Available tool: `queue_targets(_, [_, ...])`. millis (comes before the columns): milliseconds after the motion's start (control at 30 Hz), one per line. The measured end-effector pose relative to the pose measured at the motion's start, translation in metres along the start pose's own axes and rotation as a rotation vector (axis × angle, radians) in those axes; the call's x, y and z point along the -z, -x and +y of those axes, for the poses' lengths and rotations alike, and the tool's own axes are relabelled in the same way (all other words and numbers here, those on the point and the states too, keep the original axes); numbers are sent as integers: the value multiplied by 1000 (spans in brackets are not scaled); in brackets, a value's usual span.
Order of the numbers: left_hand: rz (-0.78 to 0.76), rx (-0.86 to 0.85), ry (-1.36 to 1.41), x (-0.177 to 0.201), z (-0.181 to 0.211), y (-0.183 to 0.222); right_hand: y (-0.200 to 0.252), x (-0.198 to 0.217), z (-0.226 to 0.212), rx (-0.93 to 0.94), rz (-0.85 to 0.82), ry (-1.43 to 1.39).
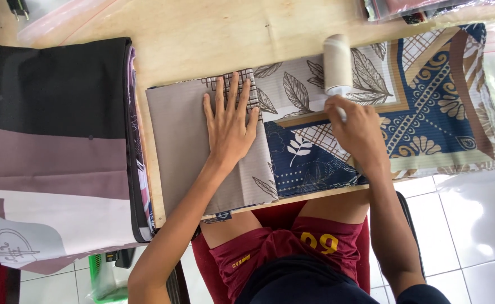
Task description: Using a lint roller to remove dust and lint from folded pieces of patterned fabric on a workspace table.
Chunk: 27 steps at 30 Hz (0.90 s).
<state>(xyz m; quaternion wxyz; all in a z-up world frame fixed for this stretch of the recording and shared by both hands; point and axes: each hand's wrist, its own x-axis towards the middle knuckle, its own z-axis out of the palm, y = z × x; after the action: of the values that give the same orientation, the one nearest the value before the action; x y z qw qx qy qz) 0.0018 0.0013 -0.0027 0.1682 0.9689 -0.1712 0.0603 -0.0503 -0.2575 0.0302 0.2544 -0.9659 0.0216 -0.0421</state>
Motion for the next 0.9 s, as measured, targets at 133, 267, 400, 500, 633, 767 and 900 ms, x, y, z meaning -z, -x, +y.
queue_targets(133, [4,-3,-5,-1,0,0,7,5,-27,53,60,-32])
queue_targets(267, [20,-10,-1,-1,0,0,18,2,-87,145,-30,-151])
queue_targets(400, [10,5,-1,0,-1,1,10,-30,-81,259,-134,-70])
queue_targets(500, [13,0,28,0,-1,1,4,-26,-69,156,-153,-52])
queue_targets(633, [-4,-5,15,1,0,0,2,-2,-35,-5,-92,-16])
queue_targets(767, [-6,-2,0,2,1,0,16,12,-10,-94,25,-49])
queue_targets(900, [-20,-2,3,4,2,0,65,22,-32,2,35,-79])
